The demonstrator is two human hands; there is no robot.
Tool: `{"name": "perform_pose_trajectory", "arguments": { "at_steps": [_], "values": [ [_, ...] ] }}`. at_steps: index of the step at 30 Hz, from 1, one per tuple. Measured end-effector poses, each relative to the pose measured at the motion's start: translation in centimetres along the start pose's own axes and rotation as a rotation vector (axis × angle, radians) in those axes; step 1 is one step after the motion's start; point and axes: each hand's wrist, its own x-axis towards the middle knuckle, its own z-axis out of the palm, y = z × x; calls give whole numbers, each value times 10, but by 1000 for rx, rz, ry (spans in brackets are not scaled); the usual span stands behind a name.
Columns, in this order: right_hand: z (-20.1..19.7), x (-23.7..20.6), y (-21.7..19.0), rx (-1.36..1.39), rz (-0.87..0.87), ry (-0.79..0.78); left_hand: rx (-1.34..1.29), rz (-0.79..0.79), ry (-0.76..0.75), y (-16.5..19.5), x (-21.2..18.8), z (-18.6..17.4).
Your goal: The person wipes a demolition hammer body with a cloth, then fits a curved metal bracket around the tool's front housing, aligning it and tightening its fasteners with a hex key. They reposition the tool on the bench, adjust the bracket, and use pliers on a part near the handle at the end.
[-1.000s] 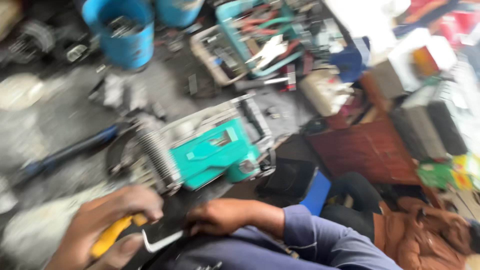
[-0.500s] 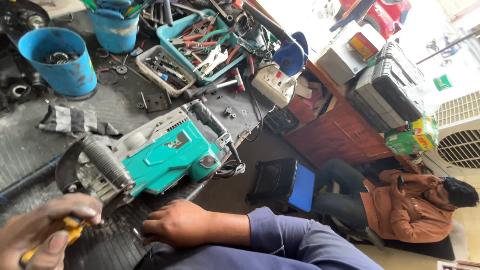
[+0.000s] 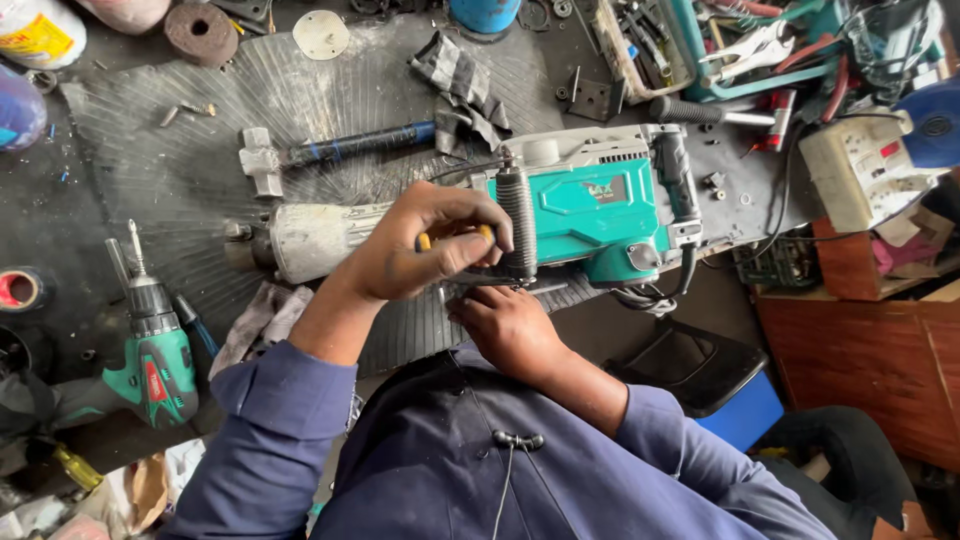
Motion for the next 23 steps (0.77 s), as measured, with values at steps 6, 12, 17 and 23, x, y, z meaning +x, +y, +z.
{"name": "perform_pose_trajectory", "arguments": {
  "at_steps": [6, 12, 17, 23],
  "values": [
    [10, -5, 9, 69, 106, -32, 159, 46, -18, 0, 0, -2],
    [7, 4, 10, 14, 49, 56, -18, 35, 21, 1, 3, -4],
    [1, 17, 8, -35, 76, 42, -122, 116, 88, 8, 14, -25],
    [-8, 20, -2, -27, 94, 169, -297, 166, 102, 14, 20, -53]
  ]
}}
